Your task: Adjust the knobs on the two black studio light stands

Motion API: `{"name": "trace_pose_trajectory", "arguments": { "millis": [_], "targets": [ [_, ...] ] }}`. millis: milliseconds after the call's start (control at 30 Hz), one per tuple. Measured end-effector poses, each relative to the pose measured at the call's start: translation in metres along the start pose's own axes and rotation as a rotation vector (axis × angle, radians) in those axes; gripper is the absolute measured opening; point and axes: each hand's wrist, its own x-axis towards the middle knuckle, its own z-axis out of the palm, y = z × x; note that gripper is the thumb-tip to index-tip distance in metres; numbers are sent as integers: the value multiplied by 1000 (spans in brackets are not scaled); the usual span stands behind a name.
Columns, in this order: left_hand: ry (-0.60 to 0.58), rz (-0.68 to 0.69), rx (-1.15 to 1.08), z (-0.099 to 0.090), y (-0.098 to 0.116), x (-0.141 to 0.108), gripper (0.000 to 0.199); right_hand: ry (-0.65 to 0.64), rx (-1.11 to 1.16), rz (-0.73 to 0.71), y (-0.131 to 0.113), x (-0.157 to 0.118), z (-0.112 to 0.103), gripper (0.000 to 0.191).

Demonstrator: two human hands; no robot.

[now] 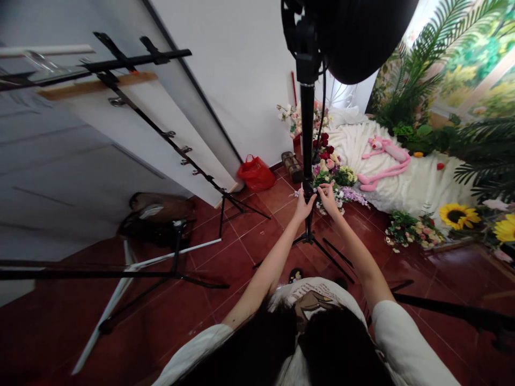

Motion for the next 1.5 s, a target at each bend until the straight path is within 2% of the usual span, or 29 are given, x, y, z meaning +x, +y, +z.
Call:
{"name": "trace_pose_trajectory", "arguments": {
  "millis": [300,400,500,633,800,933,1067,1167,1300,1367,1400,1500],
  "targets": [
    [3,5,-41,2,-2,1,38,48,-122,308,-19,22,4,26],
    [-1,-3,-37,2,-4,1,39,87,-282,317,-22,29,6,17],
    [0,-1,-27,2,-4,1,39,153,-401,261,-25,33,9,8],
    [-1,18,-23,1,-2,1,39,163,-319,263,-26,23,8,8],
    [5,-1,-15,1,1,0,38,81,-114,364,-17,-16,-5,18],
    [12,-44,14,2,7,-2,40,0,19,368,-7,-63,-15,27],
    [76,-62,96,5,9,-13,45,11,133,438,0,-112,-24,38],
    [114,-113,182,6,-2,-35,49,69,182,490,3,-147,-37,41],
    [38,-374,348,7,-32,-84,49,173,215,546,9,-189,-65,42],
    [-53,-552,415,12,-46,-110,44,265,216,582,12,-207,-84,42],
    [-113,-596,422,16,-51,-121,38,321,215,595,13,-215,-94,41],
    [-292,-587,405,37,-57,-144,14,507,222,600,14,-235,-124,36]
  ]
}}
